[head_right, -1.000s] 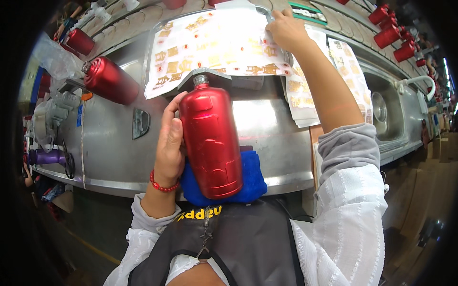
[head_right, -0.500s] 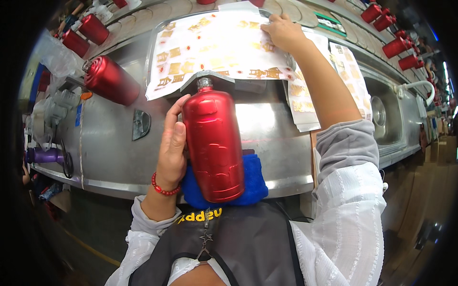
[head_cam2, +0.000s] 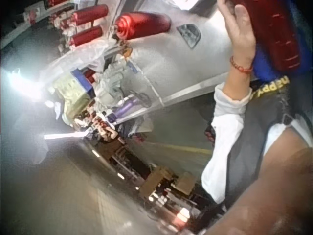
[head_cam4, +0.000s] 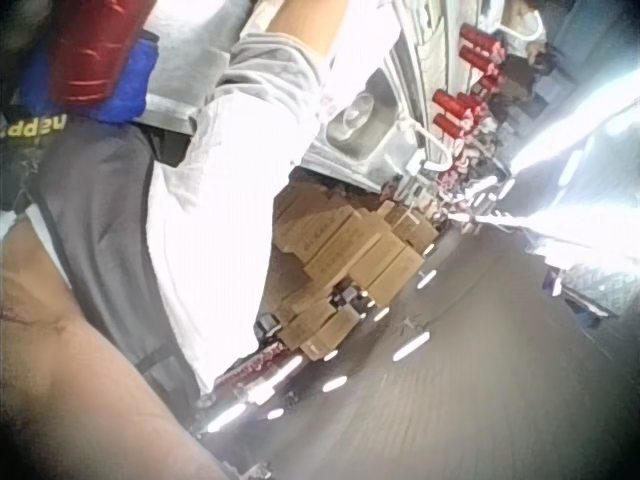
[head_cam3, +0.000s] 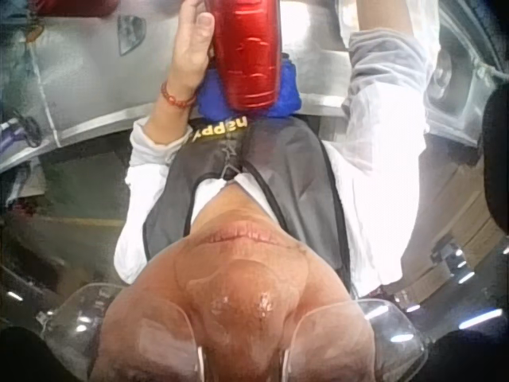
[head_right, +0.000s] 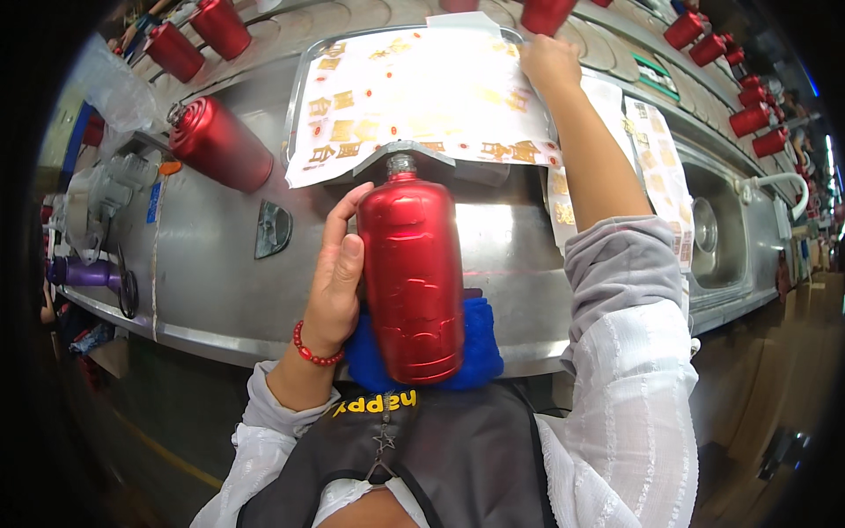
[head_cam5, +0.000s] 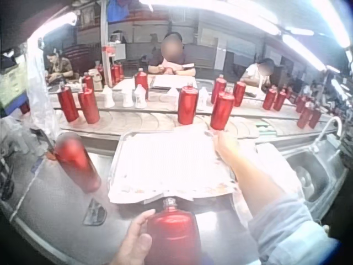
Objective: The person applies gold labels to red cylindrical containers, smoothing each label with a green tool and wiping the surface with a white cloth. The person handles one container at a time, rotating it to apply labels on different sides.
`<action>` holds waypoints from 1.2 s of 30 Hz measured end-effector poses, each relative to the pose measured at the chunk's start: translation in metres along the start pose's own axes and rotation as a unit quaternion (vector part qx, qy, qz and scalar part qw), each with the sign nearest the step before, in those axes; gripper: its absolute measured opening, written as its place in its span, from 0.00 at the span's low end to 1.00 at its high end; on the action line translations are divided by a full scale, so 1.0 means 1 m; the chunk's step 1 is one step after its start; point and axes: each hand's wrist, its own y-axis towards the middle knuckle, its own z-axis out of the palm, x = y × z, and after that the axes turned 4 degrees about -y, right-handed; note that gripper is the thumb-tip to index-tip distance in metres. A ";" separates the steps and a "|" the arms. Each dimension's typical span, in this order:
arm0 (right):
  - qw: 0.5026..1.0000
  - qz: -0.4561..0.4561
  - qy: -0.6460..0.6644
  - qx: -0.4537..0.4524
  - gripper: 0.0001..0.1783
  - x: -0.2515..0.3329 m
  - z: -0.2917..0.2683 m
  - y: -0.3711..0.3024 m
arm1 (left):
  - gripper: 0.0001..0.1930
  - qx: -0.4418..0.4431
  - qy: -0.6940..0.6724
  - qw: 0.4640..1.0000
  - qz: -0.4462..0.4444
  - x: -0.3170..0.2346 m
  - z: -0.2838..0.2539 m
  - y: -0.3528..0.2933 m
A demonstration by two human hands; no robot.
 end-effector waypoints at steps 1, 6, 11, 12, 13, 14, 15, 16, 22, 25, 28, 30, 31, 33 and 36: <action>0.999 -0.006 -0.011 -0.036 0.18 0.002 -0.005 -0.003 | 0.33 0.001 0.002 1.000 0.003 0.001 -0.001 0.000; 0.954 -0.201 0.089 -0.202 0.10 -0.008 -0.036 -0.010 | 0.44 0.001 0.075 0.996 0.048 0.002 -0.003 -0.008; 0.911 -0.350 0.197 -0.092 0.10 0.006 -0.158 -0.080 | 0.62 0.080 0.408 0.900 0.135 -0.017 0.008 -0.060; 0.903 -0.373 0.203 -0.063 0.10 0.007 -0.180 -0.096 | 0.62 0.065 0.479 0.856 0.181 -0.022 0.019 -0.067; 0.893 -0.396 0.210 -0.036 0.11 0.008 -0.200 -0.110 | 0.63 0.059 0.515 0.837 0.173 -0.020 0.022 -0.072; 0.878 -0.416 0.238 0.005 0.11 0.009 -0.222 -0.122 | 0.65 0.053 0.549 0.818 0.166 -0.016 0.023 -0.074; 0.860 -0.434 0.265 0.047 0.11 0.010 -0.240 -0.131 | 0.66 0.047 0.581 0.797 0.159 -0.011 0.022 -0.075; 0.841 -0.467 0.269 0.050 0.11 0.013 -0.257 -0.137 | 0.66 0.052 0.572 0.799 0.179 -0.007 0.019 -0.074; 0.778 -0.530 0.320 0.104 0.09 0.047 -0.252 -0.165 | 0.63 0.044 0.531 0.822 0.201 -0.001 0.016 -0.076; 0.816 -0.475 0.320 0.075 0.10 0.067 -0.215 -0.179 | 0.63 0.050 0.522 0.826 0.206 0.001 0.013 -0.072; 0.826 -0.461 0.319 0.056 0.11 0.073 -0.199 -0.180 | 0.64 0.059 0.517 0.831 0.197 0.002 0.011 -0.072; 0.828 -0.435 0.345 0.078 0.12 0.075 -0.193 -0.183 | 0.62 0.076 0.496 0.846 0.181 -0.003 0.010 -0.073; 0.830 -0.421 0.356 0.089 0.12 0.076 -0.192 -0.184 | 0.61 0.089 0.476 0.858 0.171 -0.012 0.010 -0.074; 0.840 -0.402 0.349 0.108 0.11 0.076 -0.192 -0.186 | 0.58 0.067 0.373 0.913 0.149 -0.016 0.011 -0.071; 0.840 -0.376 0.377 0.106 0.12 0.078 -0.188 -0.190 | 0.55 -0.040 0.197 0.976 0.086 -0.013 0.028 -0.047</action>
